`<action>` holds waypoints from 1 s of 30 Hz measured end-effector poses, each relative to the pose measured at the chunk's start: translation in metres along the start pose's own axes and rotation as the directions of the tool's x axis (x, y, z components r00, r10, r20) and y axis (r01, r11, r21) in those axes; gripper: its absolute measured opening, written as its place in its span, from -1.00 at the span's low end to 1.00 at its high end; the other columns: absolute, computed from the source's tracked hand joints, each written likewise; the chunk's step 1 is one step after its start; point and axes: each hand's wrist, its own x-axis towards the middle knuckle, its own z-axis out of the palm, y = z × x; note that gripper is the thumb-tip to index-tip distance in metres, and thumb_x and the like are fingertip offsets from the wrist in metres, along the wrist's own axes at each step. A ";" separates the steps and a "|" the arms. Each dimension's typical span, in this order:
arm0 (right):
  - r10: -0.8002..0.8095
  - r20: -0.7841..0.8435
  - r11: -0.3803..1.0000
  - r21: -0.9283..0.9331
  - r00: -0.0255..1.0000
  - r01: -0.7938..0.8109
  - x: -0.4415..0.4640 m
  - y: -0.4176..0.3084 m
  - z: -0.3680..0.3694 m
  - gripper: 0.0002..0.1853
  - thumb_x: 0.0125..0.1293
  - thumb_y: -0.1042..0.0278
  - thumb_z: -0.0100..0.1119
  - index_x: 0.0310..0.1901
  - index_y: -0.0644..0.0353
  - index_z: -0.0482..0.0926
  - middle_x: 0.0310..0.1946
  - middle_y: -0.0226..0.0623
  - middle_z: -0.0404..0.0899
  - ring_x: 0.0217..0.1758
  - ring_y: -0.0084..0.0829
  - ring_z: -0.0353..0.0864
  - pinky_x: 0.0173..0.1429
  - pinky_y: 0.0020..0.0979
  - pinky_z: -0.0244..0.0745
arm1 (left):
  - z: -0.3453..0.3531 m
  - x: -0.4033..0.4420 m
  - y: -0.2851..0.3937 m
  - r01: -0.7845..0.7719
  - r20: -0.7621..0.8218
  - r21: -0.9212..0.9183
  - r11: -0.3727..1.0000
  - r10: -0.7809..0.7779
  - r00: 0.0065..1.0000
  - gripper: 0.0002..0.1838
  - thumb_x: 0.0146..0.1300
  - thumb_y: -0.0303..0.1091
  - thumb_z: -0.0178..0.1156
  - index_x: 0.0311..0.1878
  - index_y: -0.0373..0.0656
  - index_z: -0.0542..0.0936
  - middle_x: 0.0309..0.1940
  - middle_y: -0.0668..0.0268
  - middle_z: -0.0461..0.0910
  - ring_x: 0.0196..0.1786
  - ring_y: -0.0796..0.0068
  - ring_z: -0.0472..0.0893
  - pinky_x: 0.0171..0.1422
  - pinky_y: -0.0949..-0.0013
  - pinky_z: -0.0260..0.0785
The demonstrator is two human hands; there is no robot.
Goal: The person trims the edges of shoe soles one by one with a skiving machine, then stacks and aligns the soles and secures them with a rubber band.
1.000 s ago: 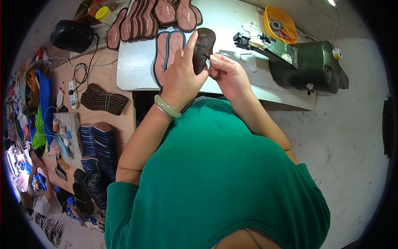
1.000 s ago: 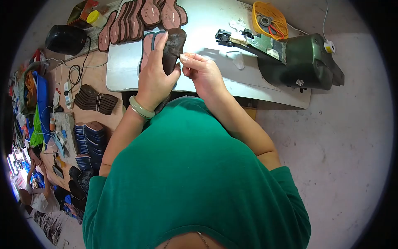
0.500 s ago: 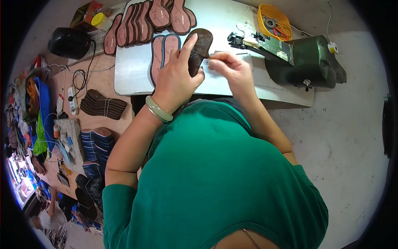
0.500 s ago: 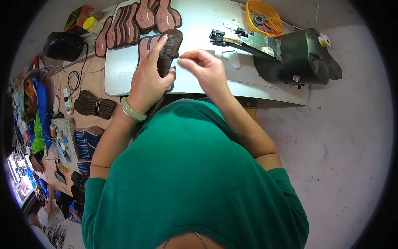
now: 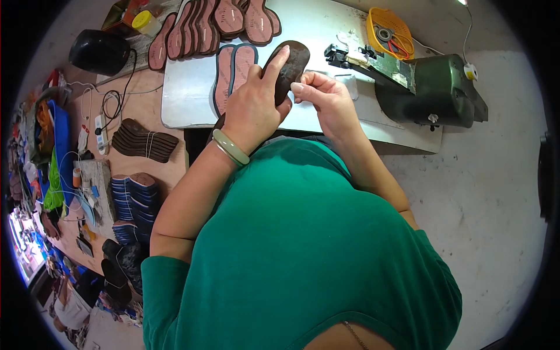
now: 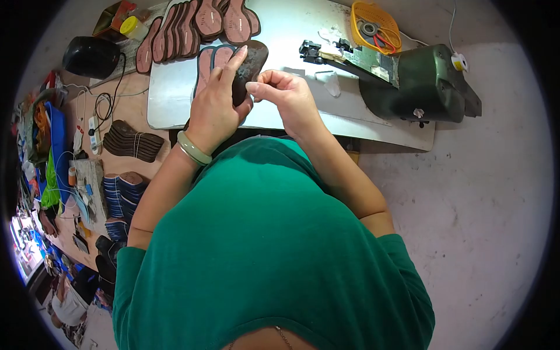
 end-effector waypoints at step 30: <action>-0.160 -0.009 0.962 -0.224 0.987 0.154 -0.011 -0.028 -0.053 -0.73 0.20 0.50 0.29 -0.05 0.30 0.57 -0.19 -0.37 0.62 -0.14 -0.58 0.58 0.03 -0.51 0.48 | 0.012 0.034 -0.047 0.129 0.269 -0.930 0.344 0.396 0.878 -0.40 0.34 -0.15 0.18 0.32 -0.28 0.31 0.10 0.18 0.53 0.12 0.48 0.50 0.22 0.38 0.36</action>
